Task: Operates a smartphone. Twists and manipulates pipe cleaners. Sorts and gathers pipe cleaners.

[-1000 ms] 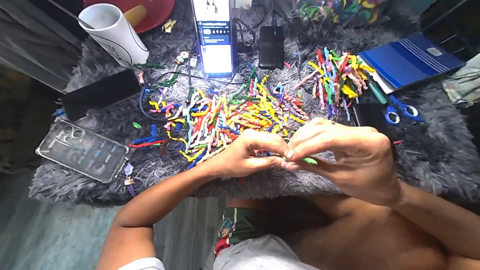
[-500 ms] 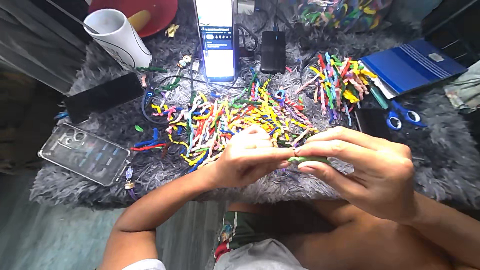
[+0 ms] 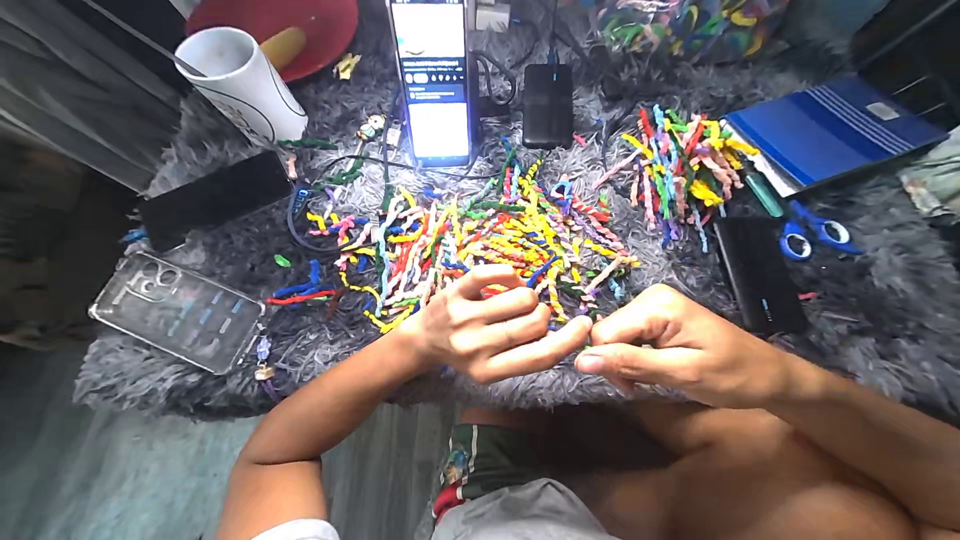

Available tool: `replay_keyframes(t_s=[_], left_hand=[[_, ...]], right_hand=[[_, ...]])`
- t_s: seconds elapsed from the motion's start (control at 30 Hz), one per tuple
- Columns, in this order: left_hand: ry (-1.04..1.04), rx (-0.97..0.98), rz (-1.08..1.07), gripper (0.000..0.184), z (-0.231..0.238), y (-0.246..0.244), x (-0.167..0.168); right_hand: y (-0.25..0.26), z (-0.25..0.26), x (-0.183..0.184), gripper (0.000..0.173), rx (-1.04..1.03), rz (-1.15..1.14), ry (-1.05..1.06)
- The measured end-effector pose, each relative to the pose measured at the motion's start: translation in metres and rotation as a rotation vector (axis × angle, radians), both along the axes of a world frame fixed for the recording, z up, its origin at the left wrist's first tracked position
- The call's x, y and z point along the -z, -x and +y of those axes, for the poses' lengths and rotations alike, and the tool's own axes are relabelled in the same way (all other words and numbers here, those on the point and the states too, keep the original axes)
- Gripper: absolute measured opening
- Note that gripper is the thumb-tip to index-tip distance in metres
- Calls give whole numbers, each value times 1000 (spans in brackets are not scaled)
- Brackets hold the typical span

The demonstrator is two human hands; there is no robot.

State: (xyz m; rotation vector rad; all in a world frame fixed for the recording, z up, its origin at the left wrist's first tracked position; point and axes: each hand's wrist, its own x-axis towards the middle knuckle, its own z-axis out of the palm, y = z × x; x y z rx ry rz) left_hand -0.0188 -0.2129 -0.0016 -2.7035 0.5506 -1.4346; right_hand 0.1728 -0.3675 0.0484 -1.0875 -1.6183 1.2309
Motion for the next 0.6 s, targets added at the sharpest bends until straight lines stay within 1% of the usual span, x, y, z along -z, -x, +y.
replay_keyframes(t_s=[0.07, 0.13, 0.2, 0.23, 0.3, 0.4, 0.5, 0.57, 0.6], left_hand=[[26, 34, 36, 16, 1, -2, 2], [106, 77, 121, 14, 1, -3, 0], [311, 210, 289, 18, 3, -5, -6], [432, 286, 411, 21, 4, -6, -10], [635, 428, 656, 22, 8, -5, -16], [902, 682, 899, 25, 11, -4, -20], [1021, 853, 1049, 27, 12, -3, -21], [1060, 890, 1060, 26, 11, -2, -22], [1050, 868, 1011, 26, 10, -1, -23]], right_hand=[[1, 0, 2, 39, 26, -91, -92], [1, -1, 2, 44, 89, -311, -317], [-3, -4, -1, 47, 194, -666, -594], [-5, -6, -3, 47, 238, -830, -713], [-5, -12, -5, 44, 260, -1022, -856], [2, -20, -10, 34, 190, -1101, -940], [9, -25, -16, 30, 138, -1102, -948], [9, -25, -18, 31, 144, -1071, -947], [8, -24, -18, 34, 166, -1044, -938]])
